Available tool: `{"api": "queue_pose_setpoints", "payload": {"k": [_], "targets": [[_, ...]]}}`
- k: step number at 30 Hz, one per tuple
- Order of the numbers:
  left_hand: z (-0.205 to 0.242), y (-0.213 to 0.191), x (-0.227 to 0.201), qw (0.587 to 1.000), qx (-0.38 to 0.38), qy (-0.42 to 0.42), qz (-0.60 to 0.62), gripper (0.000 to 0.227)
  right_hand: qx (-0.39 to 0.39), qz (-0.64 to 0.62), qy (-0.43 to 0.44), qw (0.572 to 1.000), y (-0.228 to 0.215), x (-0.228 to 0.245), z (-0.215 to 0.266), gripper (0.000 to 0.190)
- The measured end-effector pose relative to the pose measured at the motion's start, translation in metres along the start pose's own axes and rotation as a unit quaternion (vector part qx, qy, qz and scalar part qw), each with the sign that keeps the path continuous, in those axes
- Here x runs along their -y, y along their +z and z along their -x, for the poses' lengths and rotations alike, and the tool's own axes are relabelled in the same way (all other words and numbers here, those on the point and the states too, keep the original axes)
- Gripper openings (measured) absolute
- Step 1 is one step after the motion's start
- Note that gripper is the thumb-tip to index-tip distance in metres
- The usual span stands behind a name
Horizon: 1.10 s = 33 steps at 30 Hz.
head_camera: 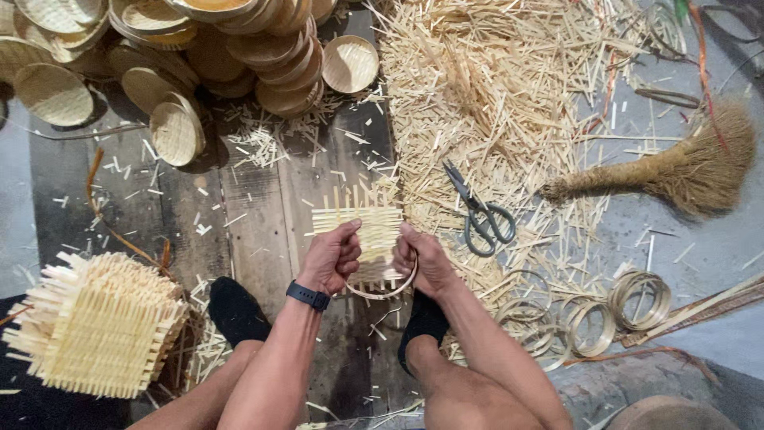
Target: The person assembles bamboo baskets by hand and using shears, fitting circular frames onto woven bases and trimming excess material.
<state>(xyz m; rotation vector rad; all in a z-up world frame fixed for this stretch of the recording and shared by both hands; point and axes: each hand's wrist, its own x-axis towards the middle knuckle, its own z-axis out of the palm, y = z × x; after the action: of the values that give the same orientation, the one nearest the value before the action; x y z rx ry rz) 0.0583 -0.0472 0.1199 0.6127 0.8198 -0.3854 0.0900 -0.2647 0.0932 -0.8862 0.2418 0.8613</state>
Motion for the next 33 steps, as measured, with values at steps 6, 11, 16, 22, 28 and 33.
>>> {"api": "queue_pose_setpoints", "payload": {"k": [6,11,16,22,28,33], "targets": [[0.016,-0.011,-0.012,0.999,-0.019,-0.015,-0.031,0.030,-0.045,0.280,0.080,0.956,0.028,0.057,0.023,0.038],[0.034,-0.008,-0.012,0.999,0.045,0.010,-0.008,0.029,-0.058,0.505,0.121,0.853,0.067,0.099,0.049,0.027],[0.050,-0.013,-0.010,0.988,0.047,0.122,-0.076,0.021,-0.086,0.539,0.076,0.835,0.078,0.120,0.057,0.024],[0.032,-0.034,-0.002,0.943,-0.096,0.202,-0.245,0.018,-0.169,0.531,0.071,0.827,0.064,0.087,0.007,0.024],[0.009,-0.064,0.004,0.966,-0.083,0.179,-0.167,0.019,-0.195,0.285,0.088,0.934,0.039,0.037,-0.022,0.036],[0.008,-0.073,0.005,0.996,0.027,0.080,0.036,0.022,-0.081,0.032,0.133,0.987,0.029,0.021,-0.029,0.030]]}}
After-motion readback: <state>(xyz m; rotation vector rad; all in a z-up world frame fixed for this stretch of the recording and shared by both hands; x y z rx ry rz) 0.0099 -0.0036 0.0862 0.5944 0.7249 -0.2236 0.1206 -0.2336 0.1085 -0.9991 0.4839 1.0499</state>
